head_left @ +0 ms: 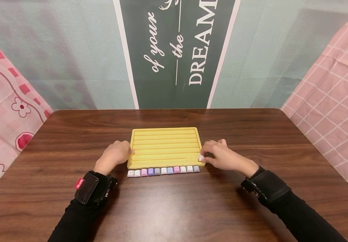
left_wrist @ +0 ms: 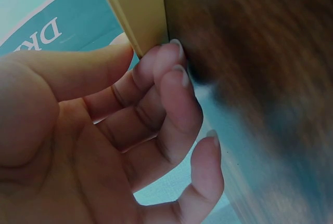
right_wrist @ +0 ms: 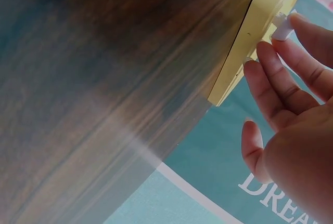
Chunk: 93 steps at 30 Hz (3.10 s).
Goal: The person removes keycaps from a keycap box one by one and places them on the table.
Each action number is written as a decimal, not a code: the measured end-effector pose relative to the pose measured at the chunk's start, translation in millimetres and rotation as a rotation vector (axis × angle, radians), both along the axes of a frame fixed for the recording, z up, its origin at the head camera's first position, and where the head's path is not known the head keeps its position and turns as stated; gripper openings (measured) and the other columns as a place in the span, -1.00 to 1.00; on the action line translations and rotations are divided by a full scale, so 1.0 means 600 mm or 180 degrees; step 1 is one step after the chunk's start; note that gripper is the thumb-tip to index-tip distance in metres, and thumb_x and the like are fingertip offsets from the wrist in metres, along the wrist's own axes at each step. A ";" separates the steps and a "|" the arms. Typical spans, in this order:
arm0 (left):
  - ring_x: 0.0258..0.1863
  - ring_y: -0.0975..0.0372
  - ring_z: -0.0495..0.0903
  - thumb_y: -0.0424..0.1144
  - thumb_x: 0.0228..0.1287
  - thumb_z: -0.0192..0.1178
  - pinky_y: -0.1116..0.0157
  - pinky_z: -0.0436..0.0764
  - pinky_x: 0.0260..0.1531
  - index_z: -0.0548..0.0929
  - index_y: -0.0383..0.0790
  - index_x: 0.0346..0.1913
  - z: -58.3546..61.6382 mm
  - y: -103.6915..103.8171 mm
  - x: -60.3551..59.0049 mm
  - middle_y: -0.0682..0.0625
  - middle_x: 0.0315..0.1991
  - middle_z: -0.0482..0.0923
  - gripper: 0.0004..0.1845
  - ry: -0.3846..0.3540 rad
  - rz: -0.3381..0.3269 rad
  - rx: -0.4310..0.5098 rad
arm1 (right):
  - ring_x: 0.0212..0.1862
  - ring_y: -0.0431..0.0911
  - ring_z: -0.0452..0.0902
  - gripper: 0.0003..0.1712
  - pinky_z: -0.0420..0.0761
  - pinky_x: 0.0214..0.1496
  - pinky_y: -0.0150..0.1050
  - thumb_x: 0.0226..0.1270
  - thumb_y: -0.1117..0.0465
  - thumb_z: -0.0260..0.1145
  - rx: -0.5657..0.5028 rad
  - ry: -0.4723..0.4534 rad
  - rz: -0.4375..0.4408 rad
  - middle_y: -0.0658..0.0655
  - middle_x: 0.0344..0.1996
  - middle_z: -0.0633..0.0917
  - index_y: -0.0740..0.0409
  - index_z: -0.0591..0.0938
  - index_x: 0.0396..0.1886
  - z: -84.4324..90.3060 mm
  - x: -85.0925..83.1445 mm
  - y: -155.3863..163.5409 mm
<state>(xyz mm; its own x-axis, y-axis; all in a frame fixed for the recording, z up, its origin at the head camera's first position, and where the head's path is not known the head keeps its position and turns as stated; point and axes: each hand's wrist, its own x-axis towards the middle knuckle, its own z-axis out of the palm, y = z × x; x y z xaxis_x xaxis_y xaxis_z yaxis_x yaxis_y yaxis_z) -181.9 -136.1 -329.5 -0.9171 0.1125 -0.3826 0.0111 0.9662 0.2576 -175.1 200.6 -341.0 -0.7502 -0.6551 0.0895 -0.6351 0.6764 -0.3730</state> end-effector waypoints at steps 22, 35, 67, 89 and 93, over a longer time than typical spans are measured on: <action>-0.54 0.12 0.34 -0.23 0.40 -0.01 0.27 0.28 -0.51 0.54 -0.36 -0.24 -0.002 -0.001 0.001 -0.07 -0.57 0.26 -0.77 0.0038 0.0007 0.0034 | -0.29 -0.19 0.40 -0.86 0.07 -0.22 -0.15 0.12 0.29 0.38 0.0088 -0.0114 0.0292 -0.16 -0.46 0.48 0.00 0.57 -0.43 0.008 0.016 0.005; -0.53 0.12 0.36 -0.23 0.40 0.00 0.28 0.28 -0.54 0.55 -0.36 -0.23 -0.005 -0.002 -0.002 -0.08 -0.55 0.30 -0.77 0.0019 0.0011 0.0001 | -0.35 -0.26 0.41 -0.88 0.10 -0.20 -0.19 0.11 0.25 0.39 0.0159 -0.0187 0.0348 -0.21 -0.49 0.48 0.00 0.58 -0.45 0.002 0.025 0.008; -0.51 0.12 0.36 -0.24 0.40 0.00 0.27 0.28 -0.54 0.55 -0.36 -0.23 -0.004 -0.001 -0.001 -0.08 -0.55 0.31 -0.77 0.0044 -0.0014 0.0009 | -0.45 -0.25 0.31 -0.86 0.07 -0.24 -0.20 0.13 0.32 0.36 0.0224 -0.0150 0.0226 -0.17 -0.59 0.39 0.05 0.54 -0.44 -0.001 0.036 0.001; -0.51 0.11 0.35 -0.23 0.39 0.00 0.24 0.31 -0.48 0.54 -0.35 -0.27 -0.004 -0.003 -0.001 -0.07 -0.57 0.27 -0.78 0.0065 -0.0019 0.0031 | -0.47 -0.29 0.26 -0.81 0.08 -0.23 -0.19 0.12 0.29 0.39 0.0211 -0.0032 0.0220 -0.17 -0.61 0.36 0.02 0.51 -0.47 -0.004 0.035 -0.002; -0.53 0.12 0.34 -0.23 0.40 0.00 0.25 0.31 -0.49 0.54 -0.35 -0.26 -0.003 -0.003 -0.001 -0.07 -0.57 0.27 -0.77 0.0055 -0.0015 0.0036 | -0.47 -0.30 0.26 -0.81 0.09 -0.23 -0.20 0.11 0.30 0.40 0.0190 0.0003 0.0217 -0.17 -0.61 0.36 0.03 0.52 -0.46 -0.005 0.035 -0.003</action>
<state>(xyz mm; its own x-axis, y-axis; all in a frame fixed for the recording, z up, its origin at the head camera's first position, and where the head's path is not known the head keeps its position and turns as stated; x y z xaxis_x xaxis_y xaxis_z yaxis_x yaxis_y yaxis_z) -182.6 -137.8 -331.4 -0.9229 0.1211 -0.3654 0.0202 0.9631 0.2682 -154.2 198.8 -344.2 -0.7037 -0.7087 0.0494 -0.6806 0.6527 -0.3328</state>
